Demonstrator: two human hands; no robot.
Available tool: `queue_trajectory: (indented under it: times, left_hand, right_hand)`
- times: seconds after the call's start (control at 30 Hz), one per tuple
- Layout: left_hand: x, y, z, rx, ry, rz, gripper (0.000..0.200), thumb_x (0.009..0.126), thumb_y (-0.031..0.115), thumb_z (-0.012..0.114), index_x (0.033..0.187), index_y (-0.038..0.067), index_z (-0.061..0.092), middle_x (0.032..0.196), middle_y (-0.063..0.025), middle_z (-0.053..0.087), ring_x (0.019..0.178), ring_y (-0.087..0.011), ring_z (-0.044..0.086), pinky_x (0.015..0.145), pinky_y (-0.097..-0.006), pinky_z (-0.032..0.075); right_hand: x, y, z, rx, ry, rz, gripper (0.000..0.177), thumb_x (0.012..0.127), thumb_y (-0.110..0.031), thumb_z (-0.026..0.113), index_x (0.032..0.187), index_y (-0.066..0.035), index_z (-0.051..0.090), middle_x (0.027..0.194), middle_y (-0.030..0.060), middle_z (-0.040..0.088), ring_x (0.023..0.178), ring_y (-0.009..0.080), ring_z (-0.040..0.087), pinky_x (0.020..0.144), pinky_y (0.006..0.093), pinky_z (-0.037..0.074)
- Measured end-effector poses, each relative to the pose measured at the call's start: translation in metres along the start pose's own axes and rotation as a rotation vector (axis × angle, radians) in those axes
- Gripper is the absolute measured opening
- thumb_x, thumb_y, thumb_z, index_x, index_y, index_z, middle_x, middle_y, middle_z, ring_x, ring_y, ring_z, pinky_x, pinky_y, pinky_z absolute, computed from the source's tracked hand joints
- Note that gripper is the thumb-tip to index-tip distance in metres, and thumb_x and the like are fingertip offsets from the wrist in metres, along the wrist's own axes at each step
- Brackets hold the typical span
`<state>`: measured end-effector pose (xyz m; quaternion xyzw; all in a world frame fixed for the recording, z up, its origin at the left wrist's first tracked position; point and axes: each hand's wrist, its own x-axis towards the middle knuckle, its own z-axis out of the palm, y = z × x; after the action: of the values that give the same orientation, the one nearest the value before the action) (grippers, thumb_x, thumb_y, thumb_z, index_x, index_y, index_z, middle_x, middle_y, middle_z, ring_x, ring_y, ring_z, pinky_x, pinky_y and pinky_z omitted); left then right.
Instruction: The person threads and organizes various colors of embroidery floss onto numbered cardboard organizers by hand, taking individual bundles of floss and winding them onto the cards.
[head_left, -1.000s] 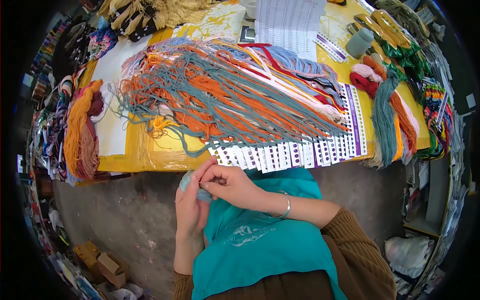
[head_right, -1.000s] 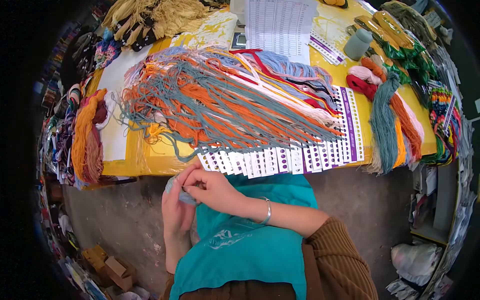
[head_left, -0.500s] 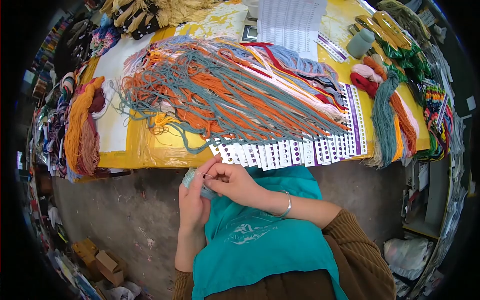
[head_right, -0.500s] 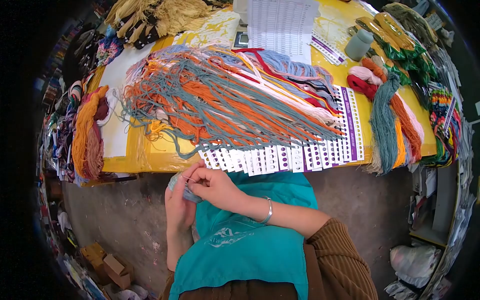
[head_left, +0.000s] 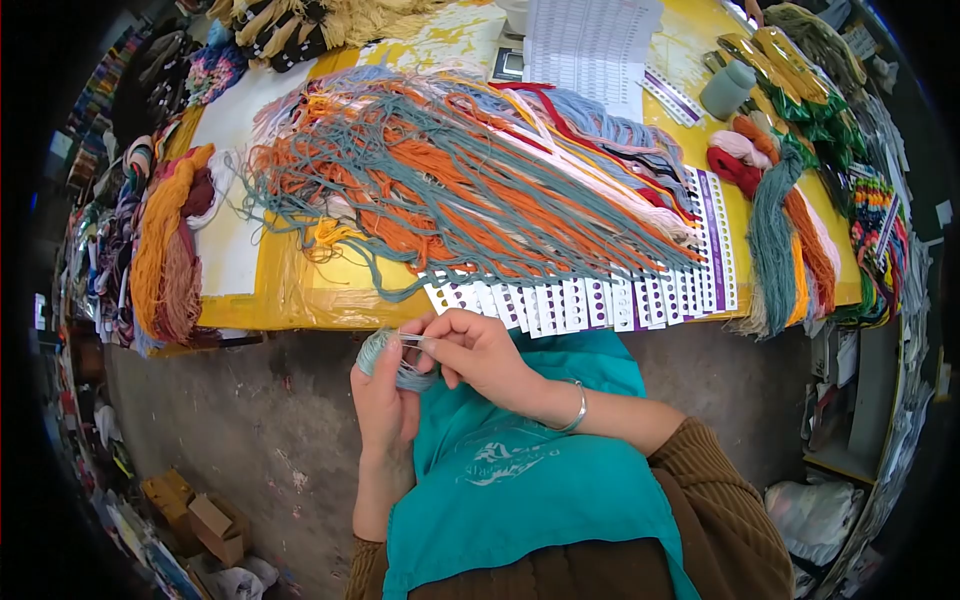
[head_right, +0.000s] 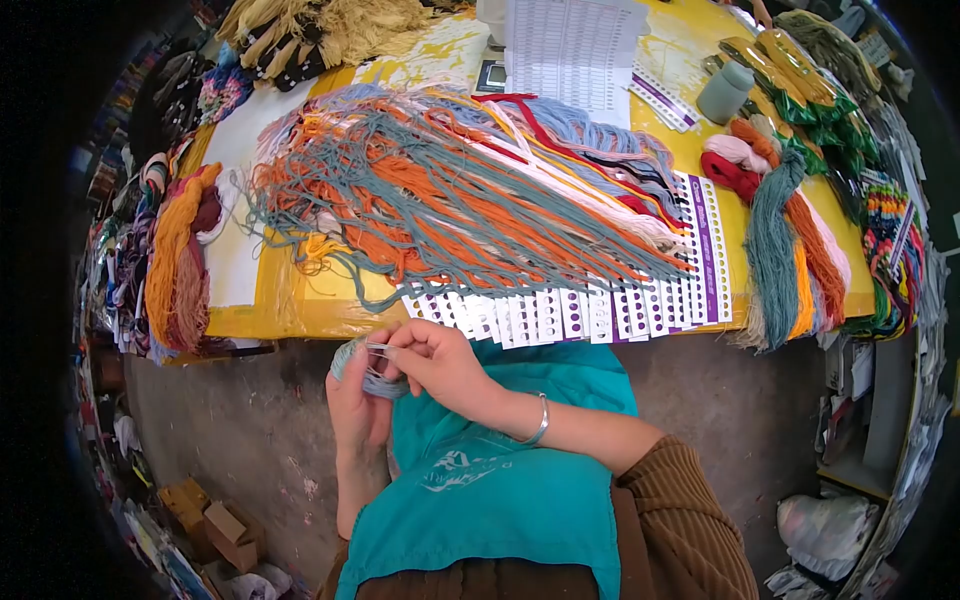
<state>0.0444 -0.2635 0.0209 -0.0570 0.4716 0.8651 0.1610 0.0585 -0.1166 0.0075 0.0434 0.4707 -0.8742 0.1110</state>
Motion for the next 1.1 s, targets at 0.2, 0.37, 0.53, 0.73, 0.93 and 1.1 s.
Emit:
queue_trajectory:
  times: [0.2, 0.37, 0.53, 0.73, 0.93, 1.1]
  left_hand:
    - [-0.002, 0.000, 0.002, -0.028, 0.044, -0.005, 0.027, 0.096, 0.008, 0.055, 0.117, -0.009, 0.058, 0.112, -0.0171, 0.064, 0.097, -0.0189, 0.063, 0.087, -0.0315, 0.051]
    - [0.001, -0.003, -0.003, 0.004, 0.091, 0.003, 0.027, 0.093, 0.004, 0.059, 0.117, -0.008, 0.058, 0.105, -0.0121, 0.064, 0.094, -0.0169, 0.062, 0.083, -0.0308, 0.050]
    - [0.008, -0.001, 0.005, 0.067, 0.144, -0.026, 0.032, 0.090, 0.003, 0.062, 0.120, -0.008, 0.057, 0.095, -0.0068, 0.064, 0.086, -0.0130, 0.061, 0.080, -0.0281, 0.048]
    - [0.013, 0.000, 0.003, 0.047, 0.047, -0.038, 0.037, 0.091, 0.005, 0.063, 0.126, -0.004, 0.058, 0.091, -0.0021, 0.064, 0.082, -0.0097, 0.060, 0.077, -0.0260, 0.049]
    - [0.014, -0.003, -0.008, 0.032, -0.011, -0.038, 0.036, 0.093, 0.006, 0.060, 0.127, -0.004, 0.057, 0.089, -0.0033, 0.063, 0.082, -0.0094, 0.059, 0.077, -0.0253, 0.048]
    - [0.016, -0.006, -0.010, 0.020, -0.008, -0.035, 0.035, 0.092, 0.006, 0.062, 0.126, -0.004, 0.059, 0.083, 0.0002, 0.060, 0.078, -0.0071, 0.056, 0.074, -0.0237, 0.047]
  right_hand:
    - [-0.002, -0.003, 0.003, -0.092, -0.002, 0.046, 0.008, 0.095, -0.011, 0.058, 0.095, -0.003, 0.060, 0.076, 0.0019, 0.064, 0.057, 0.0037, 0.051, 0.050, 0.0193, 0.041]
    - [0.000, -0.003, 0.002, -0.149, 0.024, 0.049, 0.009, 0.095, -0.013, 0.059, 0.094, -0.004, 0.061, 0.075, 0.0023, 0.065, 0.055, 0.0039, 0.051, 0.049, 0.0195, 0.040]
    - [0.006, -0.004, -0.004, -0.060, 0.087, 0.094, 0.010, 0.093, -0.013, 0.062, 0.094, -0.003, 0.062, 0.075, 0.0054, 0.067, 0.052, 0.0052, 0.051, 0.046, 0.0198, 0.040]
    - [0.008, -0.005, -0.007, -0.015, 0.114, 0.115, 0.009, 0.093, -0.013, 0.063, 0.093, -0.004, 0.062, 0.074, 0.0036, 0.066, 0.052, 0.0046, 0.050, 0.045, 0.0178, 0.034]
    - [0.008, -0.004, -0.006, -0.056, 0.117, 0.105, 0.008, 0.093, -0.012, 0.062, 0.093, -0.004, 0.061, 0.075, 0.0028, 0.065, 0.052, 0.0038, 0.050, 0.045, 0.0172, 0.034]
    - [0.008, -0.004, -0.004, -0.080, 0.128, 0.108, 0.008, 0.094, -0.011, 0.061, 0.093, -0.004, 0.061, 0.074, 0.0025, 0.065, 0.052, 0.0037, 0.049, 0.046, 0.0169, 0.034]
